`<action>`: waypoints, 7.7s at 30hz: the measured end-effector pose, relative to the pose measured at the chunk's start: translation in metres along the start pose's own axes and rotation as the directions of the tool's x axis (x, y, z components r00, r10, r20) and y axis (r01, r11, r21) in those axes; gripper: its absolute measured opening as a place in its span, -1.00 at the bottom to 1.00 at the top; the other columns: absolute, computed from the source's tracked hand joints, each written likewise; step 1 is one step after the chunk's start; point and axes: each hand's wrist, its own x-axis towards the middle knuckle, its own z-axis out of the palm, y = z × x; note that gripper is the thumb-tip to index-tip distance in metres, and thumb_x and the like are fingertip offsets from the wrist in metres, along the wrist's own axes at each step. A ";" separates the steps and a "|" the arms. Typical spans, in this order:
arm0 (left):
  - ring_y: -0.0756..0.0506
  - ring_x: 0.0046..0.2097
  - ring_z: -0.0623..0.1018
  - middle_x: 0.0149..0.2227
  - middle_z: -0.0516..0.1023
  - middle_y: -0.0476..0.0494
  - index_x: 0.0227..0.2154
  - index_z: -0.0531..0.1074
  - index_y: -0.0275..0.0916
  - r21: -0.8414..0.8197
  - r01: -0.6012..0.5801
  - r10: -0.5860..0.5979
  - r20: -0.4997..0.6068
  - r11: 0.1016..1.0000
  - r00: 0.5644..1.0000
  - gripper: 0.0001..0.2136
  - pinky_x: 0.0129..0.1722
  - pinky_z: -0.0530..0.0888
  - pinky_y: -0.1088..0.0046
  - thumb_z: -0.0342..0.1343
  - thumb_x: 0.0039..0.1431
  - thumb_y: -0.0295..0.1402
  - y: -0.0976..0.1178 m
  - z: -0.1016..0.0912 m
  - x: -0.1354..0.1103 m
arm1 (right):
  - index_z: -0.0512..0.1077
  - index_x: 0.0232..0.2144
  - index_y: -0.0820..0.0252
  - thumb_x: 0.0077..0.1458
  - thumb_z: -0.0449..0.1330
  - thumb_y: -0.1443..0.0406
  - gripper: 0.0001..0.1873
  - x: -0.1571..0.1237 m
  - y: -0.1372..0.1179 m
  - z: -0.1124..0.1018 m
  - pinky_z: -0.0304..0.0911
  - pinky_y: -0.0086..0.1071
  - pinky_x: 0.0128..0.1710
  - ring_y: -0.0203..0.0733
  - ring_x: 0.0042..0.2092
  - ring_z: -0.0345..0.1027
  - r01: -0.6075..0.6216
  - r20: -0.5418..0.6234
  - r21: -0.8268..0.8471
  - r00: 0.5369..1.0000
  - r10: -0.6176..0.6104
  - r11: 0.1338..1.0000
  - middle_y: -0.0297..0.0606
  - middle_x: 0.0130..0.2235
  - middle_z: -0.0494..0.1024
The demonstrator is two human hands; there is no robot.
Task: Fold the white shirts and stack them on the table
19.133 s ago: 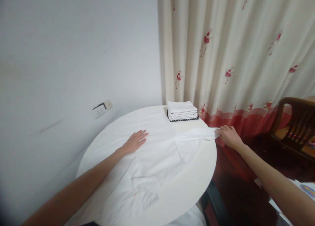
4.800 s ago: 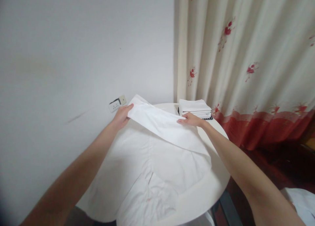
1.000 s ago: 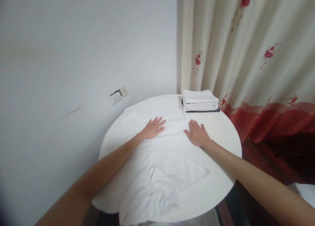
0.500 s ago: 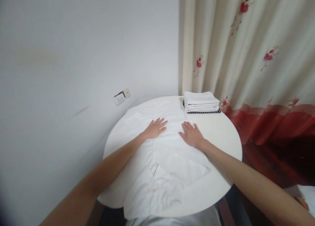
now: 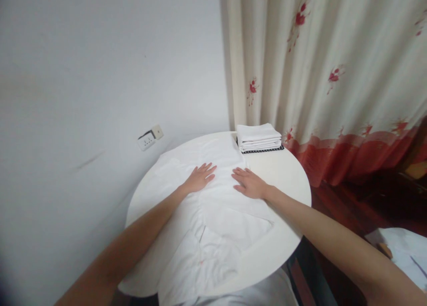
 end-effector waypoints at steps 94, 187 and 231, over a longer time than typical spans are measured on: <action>-0.25 0.46 -0.04 0.47 -0.07 -0.04 0.40 -0.02 0.10 -0.072 -0.037 0.036 -0.013 0.997 0.999 -0.40 0.36 -0.04 -0.13 -0.33 0.39 0.12 0.009 -0.003 -0.027 | 0.05 0.40 0.30 0.39 -0.24 0.07 -0.33 0.005 -0.057 0.030 -0.18 0.14 0.36 0.03 0.44 -0.18 -0.157 -0.078 -0.178 0.986 0.145 0.971 -0.02 0.43 -0.01; -0.03 -0.38 0.55 -0.27 0.59 -0.14 -0.25 0.53 -0.27 -0.598 0.509 -0.301 0.418 0.619 0.857 -0.74 -0.36 0.49 0.49 0.21 0.06 -0.21 -0.095 -0.082 -0.109 | 0.54 -0.16 0.26 0.23 0.08 0.33 -0.75 0.111 -0.282 0.023 0.36 -0.18 -0.09 0.04 -0.01 0.43 0.244 0.102 0.003 0.965 -0.243 0.970 -0.04 -0.08 0.56; -0.20 0.32 0.31 0.24 0.42 -0.26 0.20 0.37 -0.30 -0.243 0.113 -0.233 -0.547 0.963 0.804 -0.61 0.34 0.19 0.20 -0.05 0.39 -0.31 -0.024 -0.126 -0.153 | 0.31 0.15 0.25 0.26 -0.04 0.22 -0.54 0.133 -0.194 -0.010 0.31 -0.28 -0.06 -0.16 -0.17 0.42 0.005 -0.425 0.565 0.859 0.285 0.825 -0.10 -0.04 0.52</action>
